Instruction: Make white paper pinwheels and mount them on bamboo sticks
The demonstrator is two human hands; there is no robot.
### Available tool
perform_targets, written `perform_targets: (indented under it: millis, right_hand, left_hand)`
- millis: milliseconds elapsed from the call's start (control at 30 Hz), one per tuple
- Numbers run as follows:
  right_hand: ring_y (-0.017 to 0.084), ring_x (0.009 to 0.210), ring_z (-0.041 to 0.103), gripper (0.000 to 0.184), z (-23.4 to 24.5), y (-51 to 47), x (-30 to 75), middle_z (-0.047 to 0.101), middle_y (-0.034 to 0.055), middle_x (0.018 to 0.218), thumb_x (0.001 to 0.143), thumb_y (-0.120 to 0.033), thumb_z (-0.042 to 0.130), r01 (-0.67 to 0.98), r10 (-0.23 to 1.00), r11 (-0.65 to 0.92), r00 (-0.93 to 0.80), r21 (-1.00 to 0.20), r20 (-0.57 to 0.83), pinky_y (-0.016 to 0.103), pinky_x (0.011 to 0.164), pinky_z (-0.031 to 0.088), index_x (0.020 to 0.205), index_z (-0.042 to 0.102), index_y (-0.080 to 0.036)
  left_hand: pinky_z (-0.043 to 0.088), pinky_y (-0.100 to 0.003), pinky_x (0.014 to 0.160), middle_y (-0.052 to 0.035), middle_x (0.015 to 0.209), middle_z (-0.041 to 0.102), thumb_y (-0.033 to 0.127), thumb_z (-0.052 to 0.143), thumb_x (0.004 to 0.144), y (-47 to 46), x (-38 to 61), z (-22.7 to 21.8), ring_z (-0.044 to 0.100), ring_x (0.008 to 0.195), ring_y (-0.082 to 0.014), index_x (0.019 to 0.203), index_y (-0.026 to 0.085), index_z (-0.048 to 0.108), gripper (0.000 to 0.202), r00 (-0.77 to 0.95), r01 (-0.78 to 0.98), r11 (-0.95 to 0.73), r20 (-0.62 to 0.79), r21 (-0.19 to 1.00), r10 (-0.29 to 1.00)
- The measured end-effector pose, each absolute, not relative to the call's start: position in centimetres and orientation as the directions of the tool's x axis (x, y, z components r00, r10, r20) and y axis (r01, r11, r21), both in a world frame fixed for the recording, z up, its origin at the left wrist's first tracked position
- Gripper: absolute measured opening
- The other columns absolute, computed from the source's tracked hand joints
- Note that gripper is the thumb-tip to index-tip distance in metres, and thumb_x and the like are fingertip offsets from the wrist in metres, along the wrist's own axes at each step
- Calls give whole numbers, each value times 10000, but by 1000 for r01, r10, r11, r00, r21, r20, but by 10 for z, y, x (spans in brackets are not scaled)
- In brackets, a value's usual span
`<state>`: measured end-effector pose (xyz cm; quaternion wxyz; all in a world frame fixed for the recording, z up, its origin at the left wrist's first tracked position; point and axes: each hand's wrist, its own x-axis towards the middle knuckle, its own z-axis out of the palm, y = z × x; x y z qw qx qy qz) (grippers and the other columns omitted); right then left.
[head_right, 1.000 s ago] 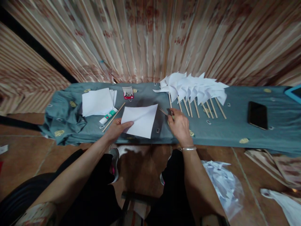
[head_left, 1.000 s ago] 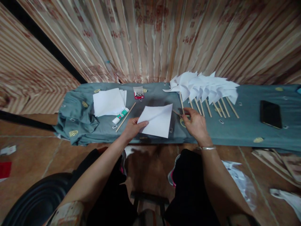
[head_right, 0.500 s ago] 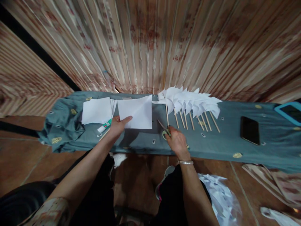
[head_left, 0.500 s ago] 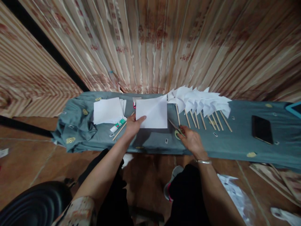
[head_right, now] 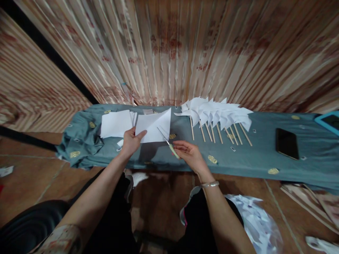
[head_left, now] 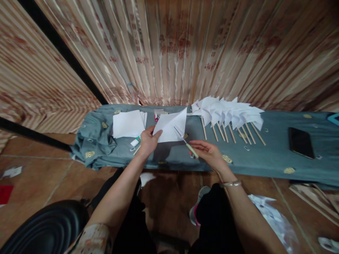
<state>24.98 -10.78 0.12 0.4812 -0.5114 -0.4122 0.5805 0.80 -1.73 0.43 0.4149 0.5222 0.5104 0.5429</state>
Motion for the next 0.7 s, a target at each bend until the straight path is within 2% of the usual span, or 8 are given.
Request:
perform_targets:
  millis: [100, 233, 333, 400, 533, 700]
  right_hand:
    - [153, 670, 668, 453, -2, -102, 239, 736, 32, 759, 528, -412, 900, -121, 969, -243, 19, -962, -247, 231, 536, 473, 887, 743, -186]
    - [161, 753, 694, 493, 3, -101, 237, 763, 55, 868, 526, -437, 910, -235, 970, -240, -11, -942, -244, 216, 566, 474, 932, 752, -206]
    - [136, 736, 673, 484, 6, -103, 236, 758, 49, 876, 553, -469, 900, -301, 968, -244, -17, -922, -251, 200, 563, 457, 940, 750, -221]
    - [124, 705, 643, 503, 5, -104, 236, 745, 44, 856, 591, -502, 876, -267, 969, -245, -40, -932, -243, 202, 556, 449, 988, 745, -223]
    - [137, 723, 625, 610, 1, -106, 234, 732, 56, 889, 631, -546, 838, -96, 964, -232, -153, -968, -216, 232, 594, 470, 1127, 714, -213]
    - [138, 733, 616, 591, -2, -112, 228, 715, 40, 850, 646, -530, 828, 26, 928, -237, -289, -971, -234, 256, 668, 495, 1125, 720, -201]
  left_hand:
    - [423, -240, 582, -10, 682, 672, 333, 740, 599, -17, 3, 10, 547, 622, -137, 760, 128, 724, 261, -136, 47, -132, 137, 990, 981]
    - [408, -233, 548, 12, 618, 650, 339, 778, 542, -12, -9, 18, 506, 546, -108, 702, 128, 712, 272, -222, -111, -108, 82, 988, 972]
    - [435, -244, 578, 0, 634, 674, 326, 822, 492, -11, -16, 21, 530, 556, -111, 678, 124, 710, 296, -259, -219, -88, 30, 972, 965]
    - [453, -254, 596, -13, 649, 689, 329, 847, 467, -13, -18, 22, 556, 578, -122, 674, 122, 714, 322, -252, -263, -67, -1, 963, 968]
    - [467, -258, 595, -18, 648, 693, 328, 879, 429, -15, -22, 23, 569, 573, -125, 665, 116, 715, 357, -204, -305, -25, -40, 952, 978]
    - [469, -251, 586, -7, 640, 680, 287, 855, 475, -15, -22, 23, 572, 574, -123, 660, 116, 706, 292, -183, -300, -46, -10, 953, 983]
